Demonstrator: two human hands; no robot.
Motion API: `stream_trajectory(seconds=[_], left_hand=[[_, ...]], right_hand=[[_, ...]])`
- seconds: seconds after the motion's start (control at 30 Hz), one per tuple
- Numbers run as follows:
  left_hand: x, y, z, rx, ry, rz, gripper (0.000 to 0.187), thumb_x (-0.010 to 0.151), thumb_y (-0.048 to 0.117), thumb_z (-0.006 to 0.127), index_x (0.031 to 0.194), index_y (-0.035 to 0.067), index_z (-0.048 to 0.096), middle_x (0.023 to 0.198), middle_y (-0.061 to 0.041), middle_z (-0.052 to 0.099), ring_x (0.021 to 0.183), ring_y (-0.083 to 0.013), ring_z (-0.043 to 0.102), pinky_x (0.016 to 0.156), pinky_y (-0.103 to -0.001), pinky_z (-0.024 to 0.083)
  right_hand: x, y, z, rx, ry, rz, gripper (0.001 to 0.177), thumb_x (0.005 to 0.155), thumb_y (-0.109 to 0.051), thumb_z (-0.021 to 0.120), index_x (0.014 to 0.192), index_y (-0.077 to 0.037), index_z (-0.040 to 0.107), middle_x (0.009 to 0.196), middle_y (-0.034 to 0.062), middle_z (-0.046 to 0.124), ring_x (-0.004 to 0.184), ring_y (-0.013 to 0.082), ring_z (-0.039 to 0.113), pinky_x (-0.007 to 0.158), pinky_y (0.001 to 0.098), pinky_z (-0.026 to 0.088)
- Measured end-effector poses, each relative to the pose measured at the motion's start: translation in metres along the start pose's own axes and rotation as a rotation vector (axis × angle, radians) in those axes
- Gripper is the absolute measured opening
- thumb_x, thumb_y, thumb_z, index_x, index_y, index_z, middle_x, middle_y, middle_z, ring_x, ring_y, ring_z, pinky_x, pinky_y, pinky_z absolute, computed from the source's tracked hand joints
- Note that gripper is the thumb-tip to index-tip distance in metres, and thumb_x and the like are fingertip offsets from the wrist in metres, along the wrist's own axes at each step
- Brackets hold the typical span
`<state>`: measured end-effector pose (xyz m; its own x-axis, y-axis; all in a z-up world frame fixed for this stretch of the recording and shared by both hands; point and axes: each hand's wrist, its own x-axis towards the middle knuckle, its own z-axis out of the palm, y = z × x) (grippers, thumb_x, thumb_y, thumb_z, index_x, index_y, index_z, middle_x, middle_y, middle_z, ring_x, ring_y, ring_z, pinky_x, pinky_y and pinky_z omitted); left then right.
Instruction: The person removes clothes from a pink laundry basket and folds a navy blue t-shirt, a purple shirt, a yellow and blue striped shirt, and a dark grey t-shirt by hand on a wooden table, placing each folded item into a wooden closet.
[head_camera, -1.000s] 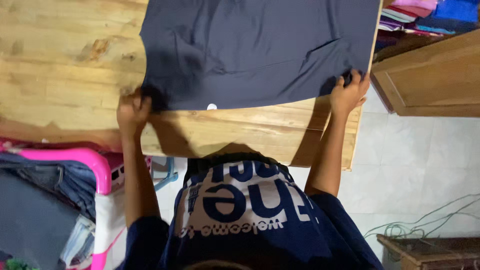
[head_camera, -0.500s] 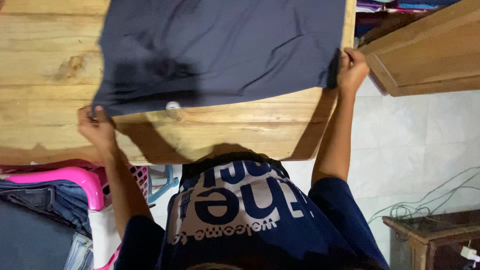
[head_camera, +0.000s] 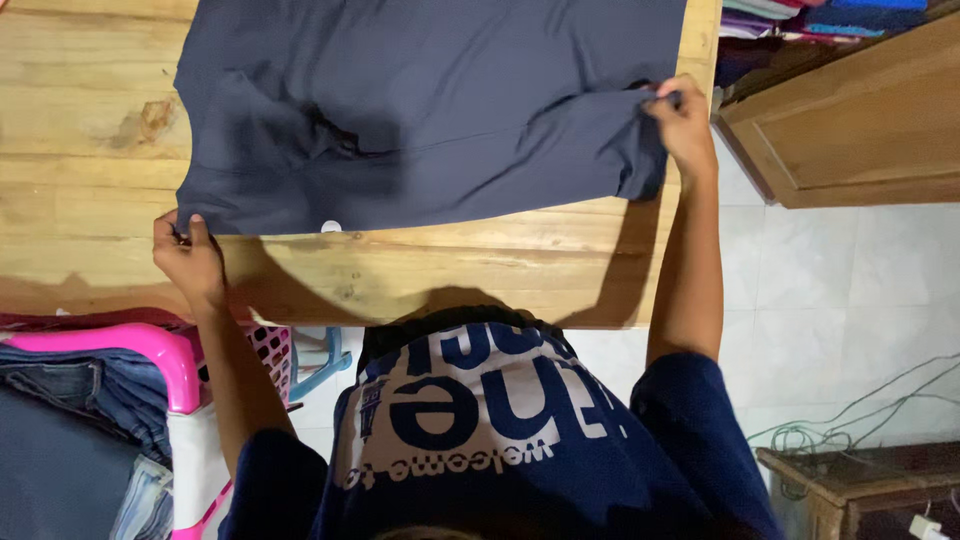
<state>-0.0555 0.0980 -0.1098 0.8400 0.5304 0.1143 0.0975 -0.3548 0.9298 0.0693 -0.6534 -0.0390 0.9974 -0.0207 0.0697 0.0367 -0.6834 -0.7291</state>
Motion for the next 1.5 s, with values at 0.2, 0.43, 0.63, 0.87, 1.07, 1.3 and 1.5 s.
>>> stream_trajectory(seconds=[0.2,0.43,0.63,0.87,1.07,1.3,1.5], left_hand=[[0.000,-0.013,-0.004,0.124,-0.002,0.103,0.011,0.104,0.000,0.067,0.114,-0.005,0.065,0.091,-0.003,0.060,0.079,-0.0101,0.051,0.073,-0.027,0.045],[-0.009,-0.009,-0.005,0.127,-0.004,0.152,0.007,0.106,0.000,0.065,0.110,-0.005,0.063,0.097,-0.008,0.064,0.087,-0.0140,0.057,0.082,-0.031,0.051],[-0.041,0.007,-0.004,0.337,-0.085,0.229,0.021,0.094,0.001,0.065,0.115,-0.002,0.067,0.101,-0.016,0.070,0.090,-0.0265,0.066,0.088,-0.040,0.055],[-0.058,0.026,-0.015,0.638,-0.121,0.263,0.026,0.091,0.010,0.078,0.115,0.004,0.071,0.093,-0.014,0.066,0.088,-0.0342,0.062,0.079,-0.045,0.052],[-0.056,0.012,-0.006,0.538,-0.173,0.248,0.017,0.102,0.013,0.077,0.114,0.005,0.068,0.088,-0.012,0.063,0.084,-0.0325,0.060,0.076,-0.044,0.050],[-0.072,0.061,0.001,0.620,-0.096,0.475,0.026,0.087,0.011,0.075,0.111,0.003,0.068,0.096,-0.017,0.065,0.090,-0.0385,0.059,0.083,-0.050,0.048],[-0.075,0.104,0.074,0.206,-0.130,0.494,0.018,0.098,0.005,0.070,0.115,0.000,0.067,0.105,-0.021,0.064,0.095,-0.0341,0.063,0.080,-0.042,0.052]], right_hand=[[-0.043,-0.054,-0.010,0.163,-0.160,0.622,0.091,0.092,-0.024,0.080,0.158,-0.010,0.020,0.162,0.0229,0.023,0.148,0.0344,0.027,0.116,0.0447,0.026],[-0.106,-0.042,-0.017,0.044,0.211,0.132,0.064,0.104,0.004,0.068,0.162,-0.004,0.041,0.137,0.0262,0.057,0.121,0.0286,0.053,0.103,0.0406,0.042],[-0.151,-0.001,-0.032,-0.173,0.322,0.144,0.044,0.109,-0.007,0.072,0.150,-0.002,0.055,0.078,0.0080,0.064,0.067,0.0118,0.051,0.064,0.0279,0.045],[-0.190,0.014,-0.027,-0.129,0.547,0.161,0.031,0.117,-0.010,0.060,0.147,-0.005,0.057,0.077,0.0083,0.062,0.065,0.0159,0.050,0.062,0.0319,0.043],[-0.199,0.040,-0.017,-0.648,0.530,0.122,0.034,0.108,-0.011,0.072,0.141,-0.007,0.064,0.070,0.0090,0.058,0.063,0.0274,0.050,0.066,0.0417,0.042],[-0.161,-0.016,-0.033,-0.930,0.563,-0.139,0.057,0.081,-0.009,0.074,0.136,-0.001,0.061,0.111,0.0149,0.067,0.100,0.0322,0.062,0.093,0.0467,0.043],[-0.082,-0.181,0.115,-0.514,0.187,-0.525,0.024,0.092,-0.023,0.075,0.113,-0.014,0.078,0.110,0.0111,0.066,0.108,0.0317,0.058,0.105,0.0549,0.036]])
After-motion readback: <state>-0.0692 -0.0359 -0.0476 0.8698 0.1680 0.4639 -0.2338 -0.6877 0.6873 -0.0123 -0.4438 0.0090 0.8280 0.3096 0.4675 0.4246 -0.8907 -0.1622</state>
